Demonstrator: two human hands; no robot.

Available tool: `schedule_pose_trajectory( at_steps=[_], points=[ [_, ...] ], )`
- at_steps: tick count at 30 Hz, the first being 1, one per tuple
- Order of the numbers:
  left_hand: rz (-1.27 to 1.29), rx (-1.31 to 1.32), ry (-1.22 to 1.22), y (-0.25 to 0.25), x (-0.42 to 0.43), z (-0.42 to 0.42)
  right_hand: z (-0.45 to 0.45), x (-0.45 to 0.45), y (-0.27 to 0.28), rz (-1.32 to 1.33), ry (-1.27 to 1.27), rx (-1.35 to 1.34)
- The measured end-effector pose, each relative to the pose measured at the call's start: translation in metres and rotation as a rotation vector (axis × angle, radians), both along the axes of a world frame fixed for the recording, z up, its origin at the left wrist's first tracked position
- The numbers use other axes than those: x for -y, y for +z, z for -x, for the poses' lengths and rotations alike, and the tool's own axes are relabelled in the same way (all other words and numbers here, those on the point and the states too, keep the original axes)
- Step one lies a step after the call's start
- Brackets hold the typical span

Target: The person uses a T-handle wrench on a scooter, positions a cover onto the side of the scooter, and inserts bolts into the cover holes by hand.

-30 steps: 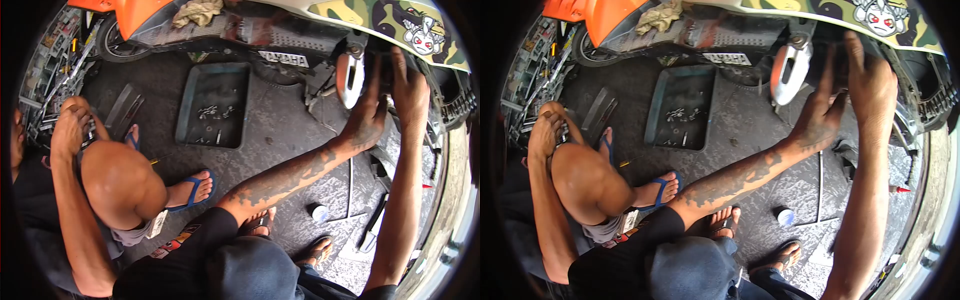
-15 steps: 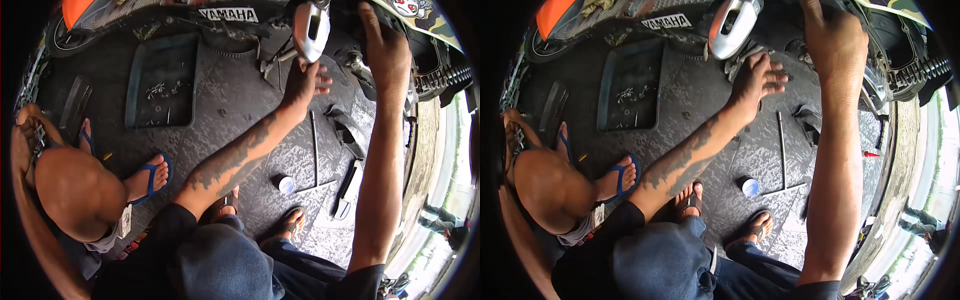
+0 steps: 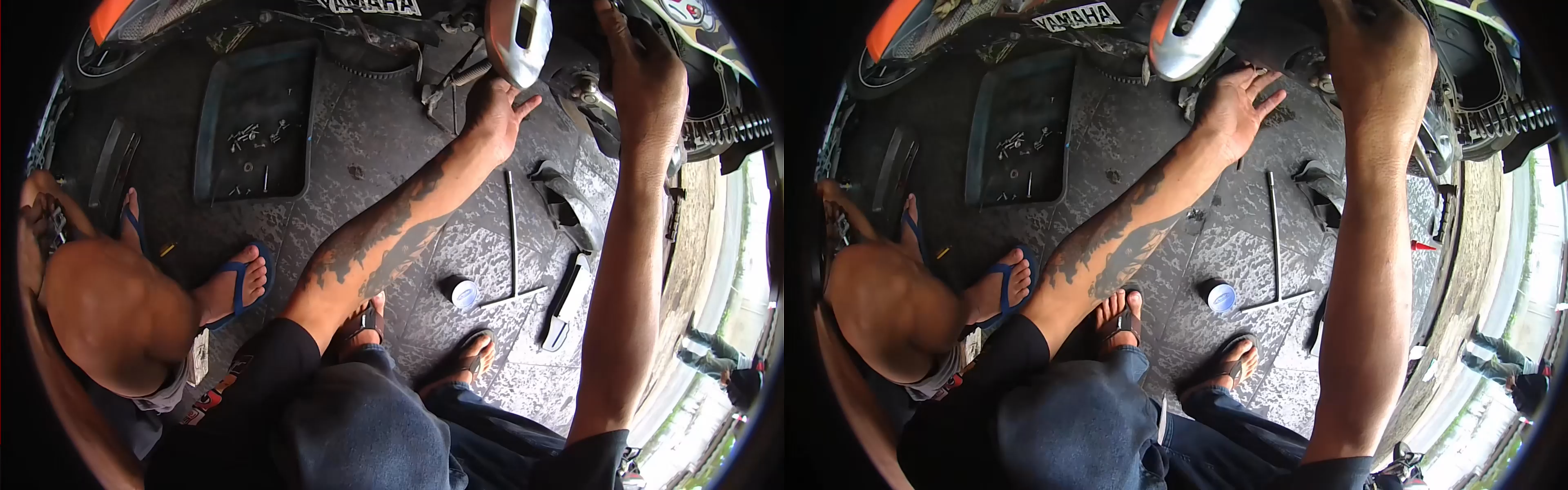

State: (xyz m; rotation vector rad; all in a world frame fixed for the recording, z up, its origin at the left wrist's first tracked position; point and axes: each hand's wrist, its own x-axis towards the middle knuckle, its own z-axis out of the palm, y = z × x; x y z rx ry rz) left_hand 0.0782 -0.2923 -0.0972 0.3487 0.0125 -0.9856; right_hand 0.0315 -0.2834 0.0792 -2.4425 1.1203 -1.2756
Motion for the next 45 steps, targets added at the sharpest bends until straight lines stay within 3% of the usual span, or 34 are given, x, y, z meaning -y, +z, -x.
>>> schedule_pose_trajectory(
  at_steps=[2,5,8,10,14,17,23,27,33,35,37,39,41,45],
  points=[
    [0.021,0.033,0.014,0.003,-0.003,0.000,0.006,0.005,-0.002,0.229,0.038,-0.035],
    [-0.138,0.120,-0.019,0.009,-0.012,0.001,0.009,0.006,-0.004,0.219,0.108,-0.161],
    [-0.239,0.230,-0.125,0.017,-0.023,0.000,0.001,0.016,-0.010,0.267,0.120,-0.037],
    [-0.247,0.218,-0.174,0.016,-0.027,0.002,0.010,0.039,-0.003,0.001,-0.074,-0.282],
    [-0.196,0.208,-0.202,0.011,-0.024,0.000,0.009,0.037,-0.008,0.127,-0.048,-0.130],
    [-0.198,0.210,-0.195,0.001,-0.022,0.000,0.003,0.032,-0.011,-0.031,-0.124,-0.129],
    [-0.250,0.171,-0.200,-0.013,-0.040,-0.001,0.010,0.021,-0.005,-0.234,-0.033,-0.008],
    [-0.316,0.135,-0.245,-0.026,-0.053,0.002,0.006,0.021,-0.010,-0.066,-0.020,-0.087],
    [-0.324,0.122,-0.260,-0.035,-0.069,0.003,0.001,0.020,-0.010,-0.139,-0.099,-0.101],
    [-0.340,0.128,-0.267,-0.036,-0.071,0.001,0.004,0.016,-0.007,-0.266,-0.040,0.007],
    [-0.384,0.258,-0.268,-0.019,-0.074,0.002,0.002,0.018,-0.013,-0.279,-0.027,0.022],
    [-0.339,0.648,-0.194,0.009,-0.077,0.004,0.003,0.020,-0.013,-0.270,-0.010,0.063],
    [-0.148,0.709,-0.143,0.040,-0.071,0.005,0.001,0.021,-0.013,-0.287,-0.019,0.084],
    [-0.245,0.776,-0.053,0.088,-0.054,-0.001,0.006,0.017,-0.010,-0.243,-0.018,0.109]
  ],
)
